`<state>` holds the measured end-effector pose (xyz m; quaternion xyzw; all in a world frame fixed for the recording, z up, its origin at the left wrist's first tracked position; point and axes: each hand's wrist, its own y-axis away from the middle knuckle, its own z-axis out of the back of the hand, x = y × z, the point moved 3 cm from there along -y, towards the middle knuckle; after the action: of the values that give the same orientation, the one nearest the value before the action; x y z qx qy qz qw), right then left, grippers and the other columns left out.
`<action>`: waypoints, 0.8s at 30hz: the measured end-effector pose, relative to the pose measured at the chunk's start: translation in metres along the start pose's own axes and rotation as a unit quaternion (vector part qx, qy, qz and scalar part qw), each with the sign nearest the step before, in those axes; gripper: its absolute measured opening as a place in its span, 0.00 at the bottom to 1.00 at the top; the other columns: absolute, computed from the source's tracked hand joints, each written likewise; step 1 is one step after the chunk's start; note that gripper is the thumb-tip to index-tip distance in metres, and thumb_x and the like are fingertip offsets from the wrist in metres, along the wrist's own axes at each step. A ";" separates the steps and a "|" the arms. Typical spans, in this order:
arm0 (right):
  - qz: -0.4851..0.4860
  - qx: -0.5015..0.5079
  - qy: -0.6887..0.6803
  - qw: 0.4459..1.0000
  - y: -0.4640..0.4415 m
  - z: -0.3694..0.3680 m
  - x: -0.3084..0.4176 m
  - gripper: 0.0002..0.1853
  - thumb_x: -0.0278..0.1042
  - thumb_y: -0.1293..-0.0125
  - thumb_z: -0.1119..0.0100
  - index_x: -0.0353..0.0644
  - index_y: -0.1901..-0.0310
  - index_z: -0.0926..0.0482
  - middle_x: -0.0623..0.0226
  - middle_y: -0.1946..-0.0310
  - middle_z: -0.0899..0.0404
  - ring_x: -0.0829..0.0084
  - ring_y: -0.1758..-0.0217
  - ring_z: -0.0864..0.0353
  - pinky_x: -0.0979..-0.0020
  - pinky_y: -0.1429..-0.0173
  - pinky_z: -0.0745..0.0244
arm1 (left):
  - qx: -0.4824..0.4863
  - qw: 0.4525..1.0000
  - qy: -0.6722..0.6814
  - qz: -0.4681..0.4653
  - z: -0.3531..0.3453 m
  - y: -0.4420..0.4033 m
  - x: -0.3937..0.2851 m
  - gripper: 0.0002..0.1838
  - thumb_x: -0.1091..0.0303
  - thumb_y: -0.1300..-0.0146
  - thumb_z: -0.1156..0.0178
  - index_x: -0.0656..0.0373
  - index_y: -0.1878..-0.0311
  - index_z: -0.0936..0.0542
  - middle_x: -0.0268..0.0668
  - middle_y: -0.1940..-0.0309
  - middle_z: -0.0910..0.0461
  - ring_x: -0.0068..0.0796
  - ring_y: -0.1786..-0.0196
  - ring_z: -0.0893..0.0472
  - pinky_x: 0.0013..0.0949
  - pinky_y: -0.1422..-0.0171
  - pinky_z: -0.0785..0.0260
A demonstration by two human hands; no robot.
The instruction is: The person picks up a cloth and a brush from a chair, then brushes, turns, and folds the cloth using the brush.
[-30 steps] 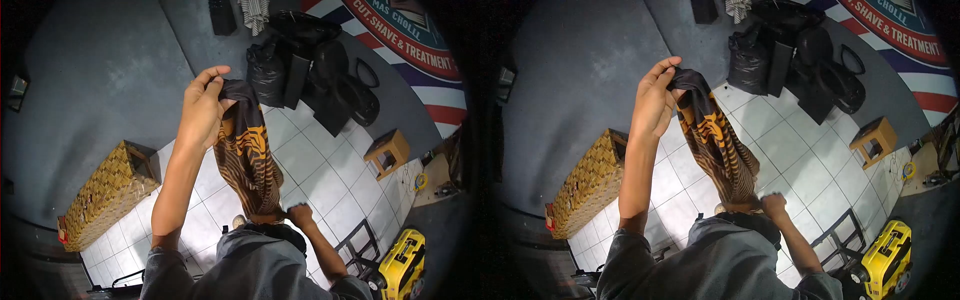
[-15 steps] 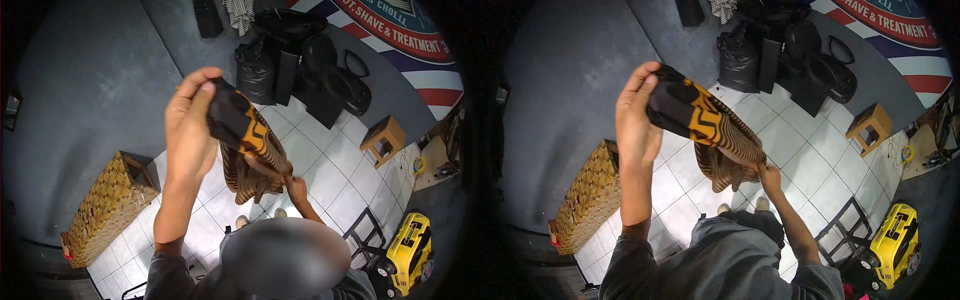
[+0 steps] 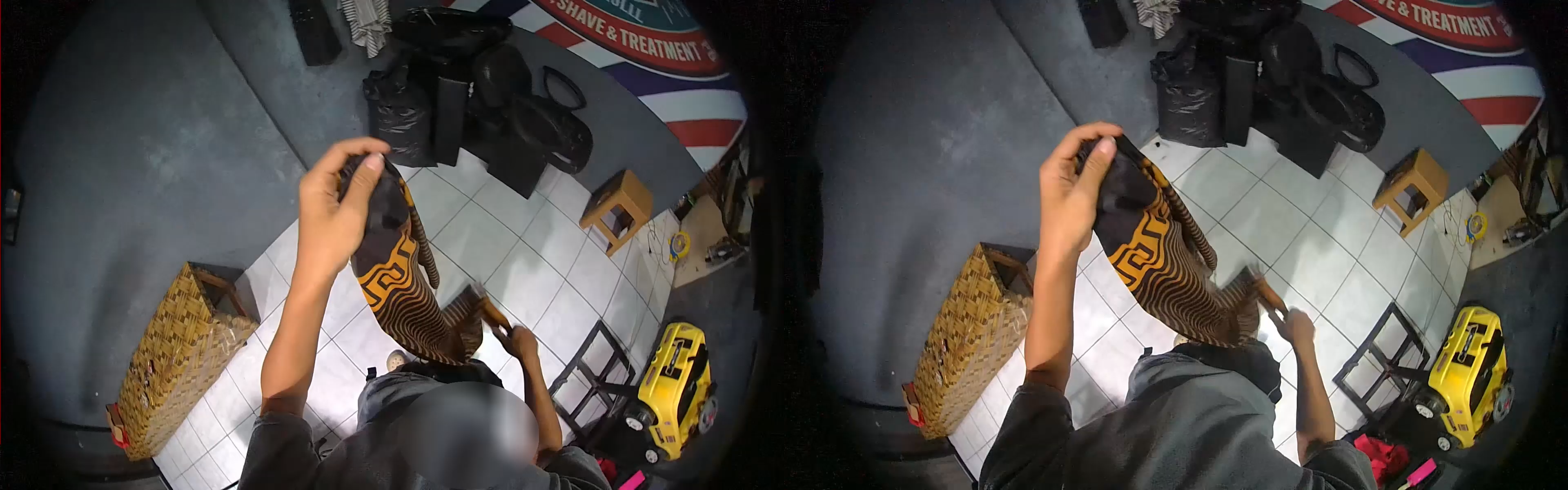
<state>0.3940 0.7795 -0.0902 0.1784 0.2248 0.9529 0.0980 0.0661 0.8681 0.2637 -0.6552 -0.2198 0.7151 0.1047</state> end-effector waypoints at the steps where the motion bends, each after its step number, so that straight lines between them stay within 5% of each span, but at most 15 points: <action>1: 0.045 -0.037 -0.073 0.996 0.007 0.017 0.026 0.31 0.63 0.49 0.43 0.33 0.71 0.23 0.48 0.74 0.22 0.51 0.66 0.21 0.58 0.64 0.27 | 0.055 0.998 -0.018 -0.007 -0.006 0.003 0.002 0.07 0.74 0.38 0.47 0.64 0.58 0.24 0.29 0.69 0.25 0.15 0.65 0.29 0.19 0.59 0.36; 2: 0.112 -0.108 -0.182 0.971 0.023 0.041 0.061 0.28 0.59 0.49 0.39 0.33 0.74 0.26 0.51 0.76 0.23 0.56 0.70 0.21 0.62 0.67 0.28 | 0.100 0.994 -0.043 -0.015 -0.012 0.006 -0.003 0.07 0.75 0.39 0.47 0.63 0.59 0.24 0.29 0.69 0.25 0.16 0.64 0.28 0.21 0.58 0.36; 4: 0.222 -0.165 -0.379 0.883 0.028 0.056 0.112 0.29 0.48 0.52 0.31 0.29 0.60 0.27 0.59 0.70 0.24 0.74 0.67 0.24 0.70 0.64 0.30 | 0.199 0.979 -0.053 0.007 -0.017 0.014 0.003 0.06 0.74 0.39 0.47 0.63 0.60 0.23 0.31 0.67 0.24 0.19 0.62 0.27 0.23 0.55 0.35; 6: 0.310 -0.180 -0.532 0.767 0.031 0.073 0.160 0.29 0.44 0.52 0.30 0.31 0.55 0.29 0.62 0.71 0.27 0.74 0.68 0.28 0.71 0.63 0.31 | 0.247 0.967 -0.029 0.050 -0.020 0.018 0.005 0.07 0.73 0.39 0.45 0.63 0.60 0.23 0.31 0.64 0.23 0.19 0.60 0.27 0.23 0.53 0.35; 8: 0.308 -0.189 -0.475 0.803 0.030 0.087 0.189 0.25 0.41 0.51 0.31 0.33 0.57 0.29 0.62 0.73 0.28 0.75 0.70 0.30 0.72 0.64 0.32 | 0.379 0.922 -0.075 0.020 -0.019 0.021 0.008 0.06 0.73 0.41 0.44 0.64 0.61 0.23 0.35 0.63 0.22 0.22 0.60 0.24 0.26 0.53 0.33; 12: 0.343 -0.130 -0.412 0.834 0.001 0.083 0.182 0.13 0.32 0.47 0.37 0.35 0.66 0.30 0.61 0.77 0.30 0.76 0.74 0.31 0.73 0.67 0.32 | 0.450 0.885 -0.121 -0.013 -0.001 0.019 0.020 0.11 0.74 0.47 0.39 0.62 0.59 0.23 0.39 0.60 0.21 0.30 0.58 0.22 0.30 0.52 0.32; 13: 0.316 -0.127 -0.339 0.877 0.012 0.103 0.180 0.09 0.26 0.44 0.43 0.35 0.70 0.34 0.60 0.79 0.30 0.74 0.76 0.31 0.73 0.68 0.33 | 0.448 0.886 -0.121 -0.014 0.005 0.017 0.021 0.11 0.74 0.47 0.39 0.62 0.59 0.23 0.39 0.60 0.21 0.30 0.58 0.22 0.30 0.52 0.32; 16: 0.319 -0.234 -0.339 0.853 0.006 0.119 0.148 0.04 0.21 0.44 0.50 0.35 0.67 0.32 0.57 0.79 0.30 0.69 0.78 0.29 0.72 0.71 0.33 | 0.342 0.888 -0.303 -0.046 0.030 0.019 0.027 0.33 0.75 0.59 0.31 0.57 0.45 0.32 0.45 0.49 0.29 0.41 0.48 0.27 0.37 0.48 0.34; 19: 0.291 -0.368 -0.329 0.820 0.021 0.159 0.129 0.07 0.20 0.43 0.55 0.35 0.62 0.29 0.60 0.81 0.30 0.72 0.80 0.30 0.74 0.73 0.34 | 0.245 0.867 -0.435 0.007 0.068 0.018 0.056 0.36 0.83 0.60 0.37 0.57 0.43 0.35 0.48 0.48 0.32 0.45 0.46 0.29 0.35 0.50 0.34; 20: 0.257 -0.351 -0.359 0.826 0.030 0.171 0.121 0.08 0.20 0.42 0.55 0.35 0.62 0.29 0.63 0.81 0.30 0.76 0.80 0.31 0.75 0.74 0.35 | 0.246 0.867 -0.433 0.007 0.076 0.021 0.064 0.36 0.83 0.60 0.37 0.57 0.43 0.35 0.48 0.48 0.32 0.45 0.46 0.29 0.35 0.50 0.34; 22: 0.211 -0.356 -0.382 0.826 0.040 0.188 0.100 0.08 0.20 0.41 0.56 0.34 0.61 0.29 0.69 0.80 0.30 0.82 0.79 0.34 0.78 0.75 0.38 | 0.077 0.896 -0.435 -0.048 0.096 0.023 0.071 0.32 0.90 0.62 0.49 0.59 0.47 0.30 0.52 0.56 0.28 0.49 0.55 0.25 0.41 0.53 0.33; 24: 0.204 -0.370 -0.404 0.811 0.049 0.193 0.079 0.07 0.21 0.40 0.56 0.33 0.61 0.29 0.74 0.79 0.32 0.87 0.77 0.36 0.80 0.76 0.41 | 0.088 0.907 -0.411 -0.018 0.111 0.032 0.084 0.30 0.91 0.64 0.53 0.62 0.52 0.27 0.50 0.60 0.27 0.49 0.56 0.24 0.39 0.54 0.33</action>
<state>0.3905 0.8336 0.1173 0.5397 -0.2461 0.8040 0.0417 -0.0490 0.8571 0.1791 -0.2873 -0.1913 0.9356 0.0748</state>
